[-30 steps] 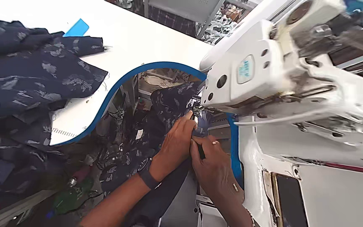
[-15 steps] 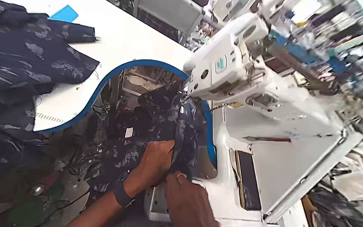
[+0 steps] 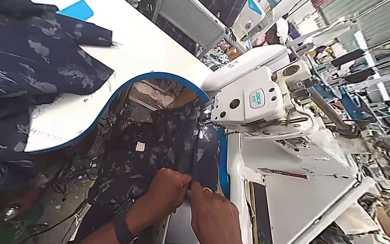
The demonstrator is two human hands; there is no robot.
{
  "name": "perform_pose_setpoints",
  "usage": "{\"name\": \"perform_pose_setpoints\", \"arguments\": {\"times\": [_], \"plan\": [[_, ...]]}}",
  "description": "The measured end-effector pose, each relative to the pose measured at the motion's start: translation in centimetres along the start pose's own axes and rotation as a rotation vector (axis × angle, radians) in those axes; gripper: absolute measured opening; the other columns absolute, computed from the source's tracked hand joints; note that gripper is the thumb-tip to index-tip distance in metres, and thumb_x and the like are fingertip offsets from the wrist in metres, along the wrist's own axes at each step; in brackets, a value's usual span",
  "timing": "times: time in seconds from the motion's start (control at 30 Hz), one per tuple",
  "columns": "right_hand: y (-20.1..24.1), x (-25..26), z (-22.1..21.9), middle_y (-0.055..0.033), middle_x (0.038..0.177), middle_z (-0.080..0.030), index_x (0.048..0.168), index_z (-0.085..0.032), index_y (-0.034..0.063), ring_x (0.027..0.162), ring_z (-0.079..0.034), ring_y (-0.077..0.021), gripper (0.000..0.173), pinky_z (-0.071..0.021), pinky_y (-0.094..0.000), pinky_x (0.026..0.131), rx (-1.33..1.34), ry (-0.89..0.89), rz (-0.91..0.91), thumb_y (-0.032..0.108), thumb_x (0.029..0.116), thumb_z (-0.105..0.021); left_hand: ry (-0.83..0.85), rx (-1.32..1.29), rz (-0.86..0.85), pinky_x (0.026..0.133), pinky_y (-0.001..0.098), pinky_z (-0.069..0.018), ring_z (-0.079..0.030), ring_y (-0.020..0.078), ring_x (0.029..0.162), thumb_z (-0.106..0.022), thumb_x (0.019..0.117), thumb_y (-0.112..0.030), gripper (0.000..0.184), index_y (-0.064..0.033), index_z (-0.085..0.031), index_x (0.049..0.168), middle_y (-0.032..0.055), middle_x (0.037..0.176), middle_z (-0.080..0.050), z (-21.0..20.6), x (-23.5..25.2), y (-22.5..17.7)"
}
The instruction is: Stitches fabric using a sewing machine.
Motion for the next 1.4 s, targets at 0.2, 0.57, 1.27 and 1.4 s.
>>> {"name": "perform_pose_setpoints", "arguments": {"times": [0.2,0.57,1.27,1.4], "plan": [[-0.6,1.8,-1.5,-0.0074,0.052,-0.056,0.079,-0.069,0.0043,0.046,-0.062,-0.0272,0.009,-0.0439,-0.0385,0.04,-0.002,-0.109,-0.06,0.01,0.0851,-0.066,0.038,-0.131,0.015,0.052,0.0377,-0.0398,-0.053,0.0203,0.052,-0.053,0.0939,-0.008,0.028,-0.0011,-0.061,0.068,0.0087,0.056,-0.052,-0.2,2.3,1.9],[-10.9,-0.2,-13.1,0.0052,0.075,-0.063,0.085,-0.065,0.0029,0.072,-0.061,0.0006,0.011,-0.052,-0.0226,0.072,1.127,0.774,0.076,0.01,0.0935,-0.065,-0.055,-0.071,0.058,0.05,0.0278,-0.0411,-0.053,0.0117,0.05,-0.051,0.102,-0.018,0.031,-0.0029,-0.07,0.082,0.0053,0.059,-0.058,0.1,-3.0,-0.5],[-14.0,2.3,-12.7,-0.0137,0.091,-0.071,0.104,-0.07,-0.0049,0.083,-0.068,-0.0206,0.021,-0.0545,-0.0433,0.081,0.826,0.589,-0.208,0.013,0.0939,-0.071,-0.089,-0.262,0.174,0.052,0.0254,-0.04,-0.049,0.0072,0.051,-0.054,0.1005,-0.017,0.028,-0.0018,-0.076,0.089,0.0021,0.059,-0.058,-1.7,-0.1,1.4],[-14.0,0.1,-9.4,0.011,0.076,-0.07,0.084,-0.069,0.0089,0.072,-0.065,0.0069,0.009,-0.0557,-0.0157,0.07,1.244,0.214,-0.175,0.009,0.0915,-0.065,-0.094,-0.262,0.204,0.061,0.0253,-0.049,-0.062,0.0069,0.063,-0.053,0.1011,-0.016,0.028,-0.001,-0.077,0.101,0.0057,0.074,-0.071,-1.6,-0.1,1.4]]}}
Point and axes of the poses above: each hand's wrist, its own x-axis towards the middle knuckle, its own z-axis out of the back of the hand, y = z × x, the point moved 3 cm from there along x, towards the middle knuckle
